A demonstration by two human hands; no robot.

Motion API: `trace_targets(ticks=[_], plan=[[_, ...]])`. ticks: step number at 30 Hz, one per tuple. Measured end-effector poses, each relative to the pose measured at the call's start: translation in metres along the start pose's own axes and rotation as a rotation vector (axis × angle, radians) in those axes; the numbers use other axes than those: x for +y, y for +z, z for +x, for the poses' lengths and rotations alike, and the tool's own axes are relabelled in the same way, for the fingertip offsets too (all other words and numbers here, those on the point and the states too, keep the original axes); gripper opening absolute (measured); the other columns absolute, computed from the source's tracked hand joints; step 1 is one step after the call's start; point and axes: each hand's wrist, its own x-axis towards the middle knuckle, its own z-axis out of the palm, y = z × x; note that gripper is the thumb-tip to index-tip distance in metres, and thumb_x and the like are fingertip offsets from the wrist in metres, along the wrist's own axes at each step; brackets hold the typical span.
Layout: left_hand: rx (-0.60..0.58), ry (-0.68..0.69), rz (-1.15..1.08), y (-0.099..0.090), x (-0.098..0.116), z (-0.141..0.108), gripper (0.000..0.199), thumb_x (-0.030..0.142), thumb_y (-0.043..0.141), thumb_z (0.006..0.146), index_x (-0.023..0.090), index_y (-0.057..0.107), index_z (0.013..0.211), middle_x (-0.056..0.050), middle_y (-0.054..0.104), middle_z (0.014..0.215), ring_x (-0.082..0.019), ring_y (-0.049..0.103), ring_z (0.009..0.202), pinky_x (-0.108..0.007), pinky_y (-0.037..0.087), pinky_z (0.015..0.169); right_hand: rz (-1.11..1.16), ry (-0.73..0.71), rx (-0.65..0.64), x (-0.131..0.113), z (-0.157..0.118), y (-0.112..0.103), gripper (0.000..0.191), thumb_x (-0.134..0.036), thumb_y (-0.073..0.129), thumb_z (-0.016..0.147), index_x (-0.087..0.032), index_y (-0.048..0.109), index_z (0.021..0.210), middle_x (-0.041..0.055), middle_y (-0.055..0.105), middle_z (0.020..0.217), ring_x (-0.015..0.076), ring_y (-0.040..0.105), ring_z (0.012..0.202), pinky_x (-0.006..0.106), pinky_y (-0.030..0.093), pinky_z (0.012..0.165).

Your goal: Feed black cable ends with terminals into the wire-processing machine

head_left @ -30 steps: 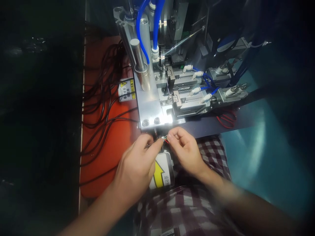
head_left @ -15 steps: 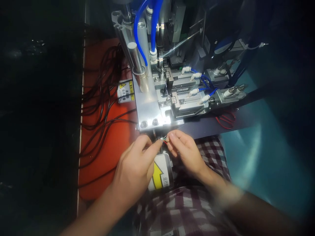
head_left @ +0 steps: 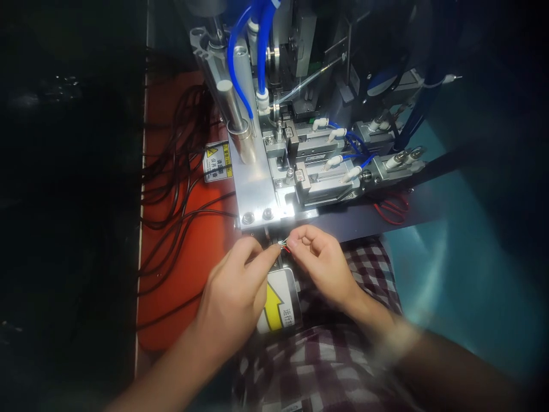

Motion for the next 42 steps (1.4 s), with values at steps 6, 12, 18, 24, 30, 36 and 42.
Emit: trace_targets(ticks=[6, 12, 18, 24, 30, 36, 42], plan=[[0.001, -0.009, -0.008, 0.001, 0.0, 0.0, 0.03, 0.002, 0.048, 0.085, 0.012, 0.065, 0.106, -0.004, 0.056, 0.081, -0.012, 0.056, 0.069, -0.021, 0.05, 0.059, -0.011, 0.016, -0.004, -0.001, 0.0, 0.0, 0.023, -0.037, 0.062, 0.081, -0.018, 0.053, 0.073, -0.0055, 0.045, 0.059, 0.0074, 0.035, 0.049, 0.022, 0.03, 0.045], [0.012, -0.016, -0.007, 0.001, 0.0, -0.001, 0.028, 0.003, 0.049, 0.085, 0.013, 0.066, 0.105, -0.004, 0.056, 0.082, -0.012, 0.057, 0.069, -0.021, 0.051, 0.061, -0.041, 0.039, -0.044, -0.002, -0.004, -0.007, 0.024, -0.038, 0.06, 0.083, -0.017, 0.054, 0.073, -0.0045, 0.047, 0.059, 0.0076, 0.036, 0.049, 0.023, 0.029, 0.045], [0.004, -0.027, -0.012, 0.0, 0.0, -0.001, 0.027, 0.003, 0.048, 0.085, 0.014, 0.066, 0.104, -0.004, 0.056, 0.082, -0.012, 0.057, 0.07, -0.021, 0.051, 0.06, 0.006, 0.043, -0.031, 0.0, -0.004, -0.004, 0.02, -0.033, 0.063, 0.08, -0.018, 0.053, 0.072, -0.0072, 0.041, 0.053, 0.0067, 0.03, 0.046, 0.022, 0.023, 0.041], [-0.004, -0.026, -0.033, -0.001, 0.0, -0.001, 0.029, 0.002, 0.047, 0.086, 0.014, 0.064, 0.106, -0.004, 0.056, 0.085, -0.012, 0.057, 0.072, -0.021, 0.051, 0.063, -0.009, 0.028, -0.009, 0.002, -0.003, -0.003, 0.018, -0.032, 0.06, 0.082, -0.018, 0.053, 0.074, -0.0085, 0.038, 0.051, 0.0068, 0.029, 0.044, 0.022, 0.025, 0.042], [-0.03, -0.018, -0.038, -0.001, -0.001, -0.002, 0.03, 0.0, 0.048, 0.085, 0.01, 0.065, 0.108, -0.006, 0.054, 0.086, -0.012, 0.057, 0.074, -0.022, 0.05, 0.064, -0.036, 0.028, -0.012, 0.002, -0.003, -0.002, 0.016, -0.028, 0.06, 0.083, -0.019, 0.052, 0.073, -0.0084, 0.039, 0.052, 0.0069, 0.031, 0.046, 0.022, 0.028, 0.043], [-0.026, -0.032, -0.022, -0.001, 0.0, -0.001, 0.031, 0.002, 0.047, 0.085, 0.013, 0.065, 0.108, -0.005, 0.054, 0.086, -0.012, 0.057, 0.072, -0.021, 0.051, 0.062, -0.041, 0.087, -0.029, 0.002, -0.006, -0.005, 0.022, -0.038, 0.061, 0.083, -0.019, 0.054, 0.076, -0.0051, 0.047, 0.057, 0.008, 0.039, 0.047, 0.021, 0.033, 0.043], [-0.015, -0.031, -0.027, 0.0, 0.0, -0.002, 0.03, 0.002, 0.048, 0.085, 0.013, 0.065, 0.107, -0.005, 0.054, 0.086, -0.012, 0.056, 0.072, -0.022, 0.051, 0.064, -0.085, 0.012, 0.02, 0.0, -0.011, -0.003, 0.016, -0.03, 0.065, 0.08, -0.018, 0.057, 0.073, -0.006, 0.043, 0.054, 0.008, 0.037, 0.047, 0.022, 0.032, 0.043]])
